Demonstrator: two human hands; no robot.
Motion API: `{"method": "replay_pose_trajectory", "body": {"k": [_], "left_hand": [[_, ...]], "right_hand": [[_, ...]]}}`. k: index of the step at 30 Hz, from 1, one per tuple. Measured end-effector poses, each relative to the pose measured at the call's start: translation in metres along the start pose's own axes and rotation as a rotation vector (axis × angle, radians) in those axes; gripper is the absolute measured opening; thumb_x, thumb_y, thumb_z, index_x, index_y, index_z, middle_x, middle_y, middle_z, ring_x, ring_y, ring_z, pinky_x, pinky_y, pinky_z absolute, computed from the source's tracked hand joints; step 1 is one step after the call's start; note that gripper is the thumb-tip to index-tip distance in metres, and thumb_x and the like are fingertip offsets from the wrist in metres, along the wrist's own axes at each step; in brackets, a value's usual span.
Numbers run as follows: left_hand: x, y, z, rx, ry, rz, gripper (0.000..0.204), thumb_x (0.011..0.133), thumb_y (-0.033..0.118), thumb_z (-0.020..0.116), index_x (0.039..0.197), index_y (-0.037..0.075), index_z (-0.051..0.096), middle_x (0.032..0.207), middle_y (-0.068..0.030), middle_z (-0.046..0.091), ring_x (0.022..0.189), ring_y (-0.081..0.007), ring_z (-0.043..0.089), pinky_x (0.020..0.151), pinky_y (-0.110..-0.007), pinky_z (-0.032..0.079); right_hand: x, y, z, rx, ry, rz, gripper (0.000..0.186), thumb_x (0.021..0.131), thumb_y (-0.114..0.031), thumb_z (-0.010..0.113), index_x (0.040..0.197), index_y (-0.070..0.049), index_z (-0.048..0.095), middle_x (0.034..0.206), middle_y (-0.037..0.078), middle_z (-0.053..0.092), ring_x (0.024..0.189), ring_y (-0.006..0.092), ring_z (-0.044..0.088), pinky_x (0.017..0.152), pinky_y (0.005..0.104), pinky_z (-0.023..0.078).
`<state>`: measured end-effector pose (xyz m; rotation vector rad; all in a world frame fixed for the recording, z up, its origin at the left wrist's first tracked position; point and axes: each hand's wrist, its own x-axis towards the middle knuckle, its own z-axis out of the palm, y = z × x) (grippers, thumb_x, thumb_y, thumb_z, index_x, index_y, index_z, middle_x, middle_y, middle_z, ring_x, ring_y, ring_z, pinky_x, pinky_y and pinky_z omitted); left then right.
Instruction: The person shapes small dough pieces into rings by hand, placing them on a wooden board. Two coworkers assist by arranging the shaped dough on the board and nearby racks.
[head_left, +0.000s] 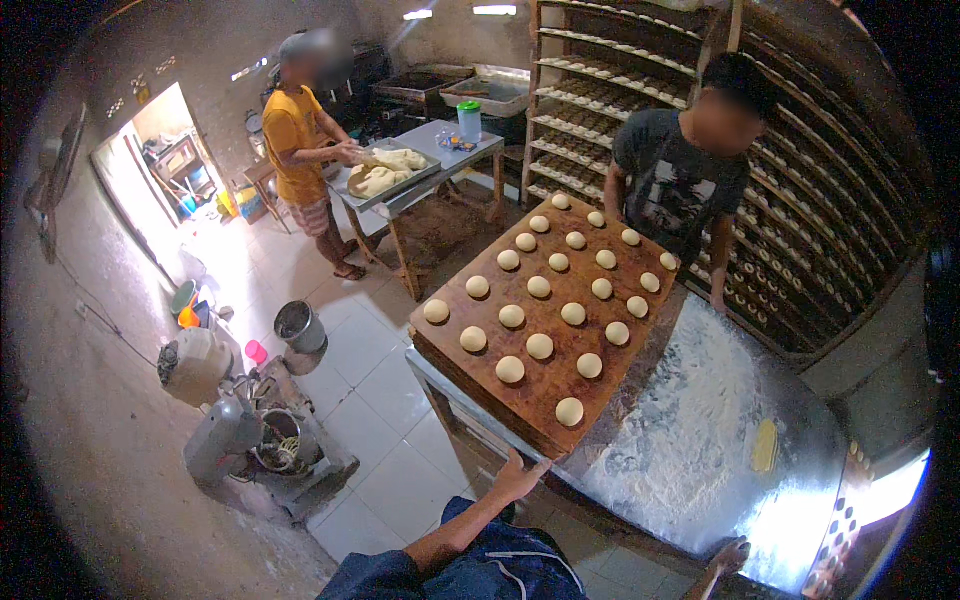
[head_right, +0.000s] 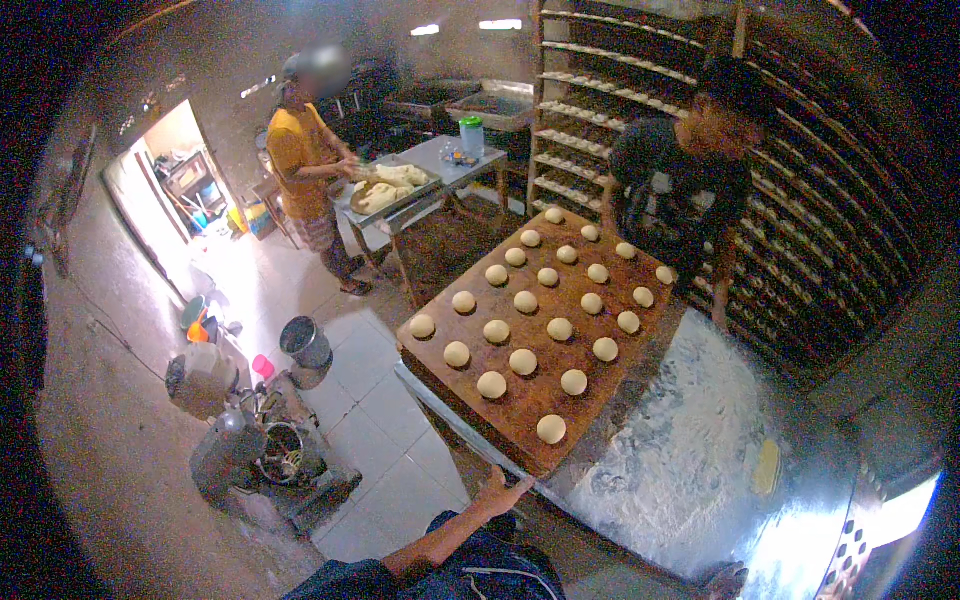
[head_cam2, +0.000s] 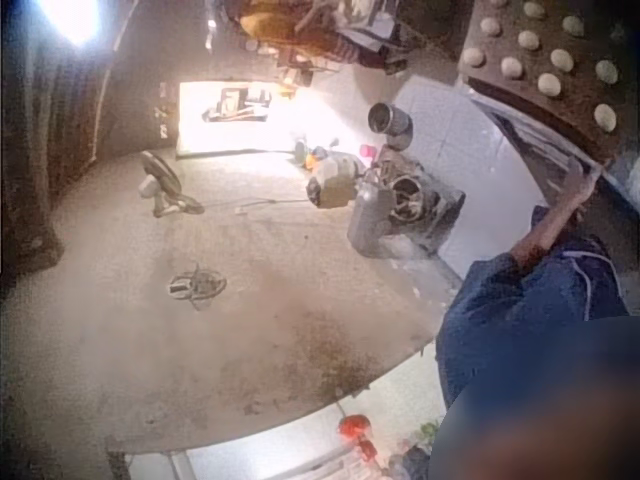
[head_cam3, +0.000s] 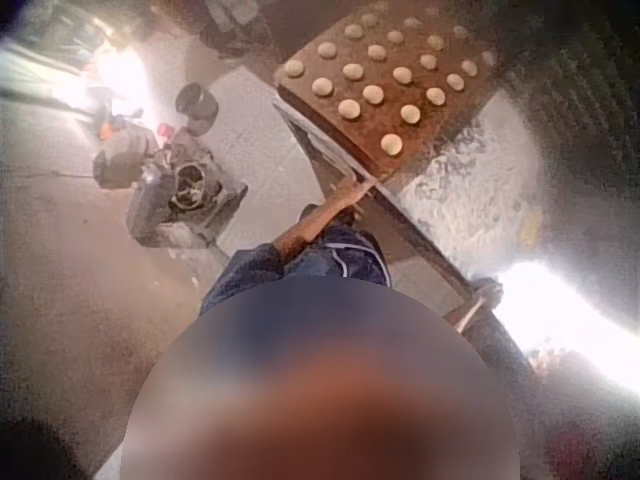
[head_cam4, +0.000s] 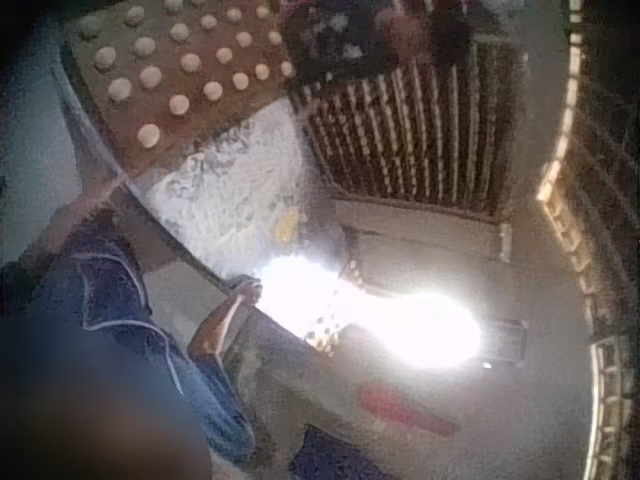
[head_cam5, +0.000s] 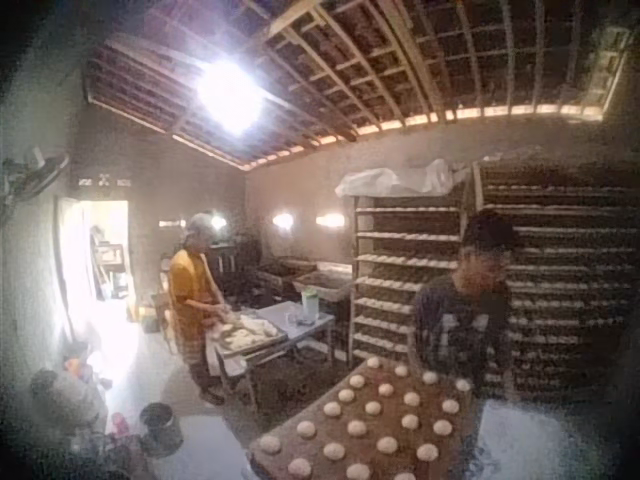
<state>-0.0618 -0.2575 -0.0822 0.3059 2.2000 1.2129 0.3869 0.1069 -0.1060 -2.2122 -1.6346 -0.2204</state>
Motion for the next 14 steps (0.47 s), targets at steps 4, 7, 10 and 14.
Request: {"method": "replay_pose_trajectory", "body": {"k": [4, 7, 10, 14], "left_hand": [[-0.008, 0.003, -0.002, -0.126, 0.075, 0.193, 0.096, 0.083, 0.054, 0.063, 0.139, -0.011, 0.020, 0.132, -0.0319, 0.047, 0.125, -0.0420, 0.046, 0.104, -0.041, 0.036], [0.007, -0.020, 0.001, -0.125, 0.018, 0.192, 0.097, 0.082, 0.056, 0.063, 0.138, -0.012, 0.022, 0.132, -0.0323, 0.047, 0.126, -0.0429, 0.045, 0.105, -0.042, 0.035], [0.001, -0.004, -0.007, 0.014, -0.026, 0.043, 0.108, 0.081, 0.062, 0.060, 0.138, -0.018, 0.016, 0.132, -0.0364, 0.044, 0.126, -0.0447, 0.044, 0.105, -0.043, 0.034], [-0.002, 0.003, -0.009, 0.101, -0.042, -0.011, 0.112, 0.080, 0.064, 0.060, 0.145, -0.012, 0.009, 0.135, -0.0339, 0.043, 0.128, -0.0446, 0.041, 0.106, -0.043, 0.034]], "right_hand": [[0.006, -0.002, 0.010, -0.005, 0.001, 0.033, 0.036, 0.095, -0.038, 0.048, 0.090, -0.007, 0.066, 0.088, 0.014, 0.068, 0.070, 0.0364, 0.064, 0.060, 0.0440, 0.052], [0.020, -0.005, 0.019, 0.173, -0.048, 0.019, 0.037, 0.094, -0.041, 0.048, 0.086, -0.009, 0.064, 0.084, 0.013, 0.067, 0.071, 0.0372, 0.066, 0.061, 0.0464, 0.052], [0.008, -0.011, 0.019, 0.031, 0.089, -0.033, 0.037, 0.091, -0.039, 0.051, 0.079, -0.007, 0.066, 0.075, 0.018, 0.066, 0.067, 0.0333, 0.062, 0.062, 0.0467, 0.046], [0.007, -0.017, -0.010, 0.172, -0.018, -0.008, 0.040, 0.088, -0.044, 0.055, 0.078, -0.007, 0.066, 0.077, 0.018, 0.067, 0.070, 0.0326, 0.065, 0.068, 0.0510, 0.046]]}}
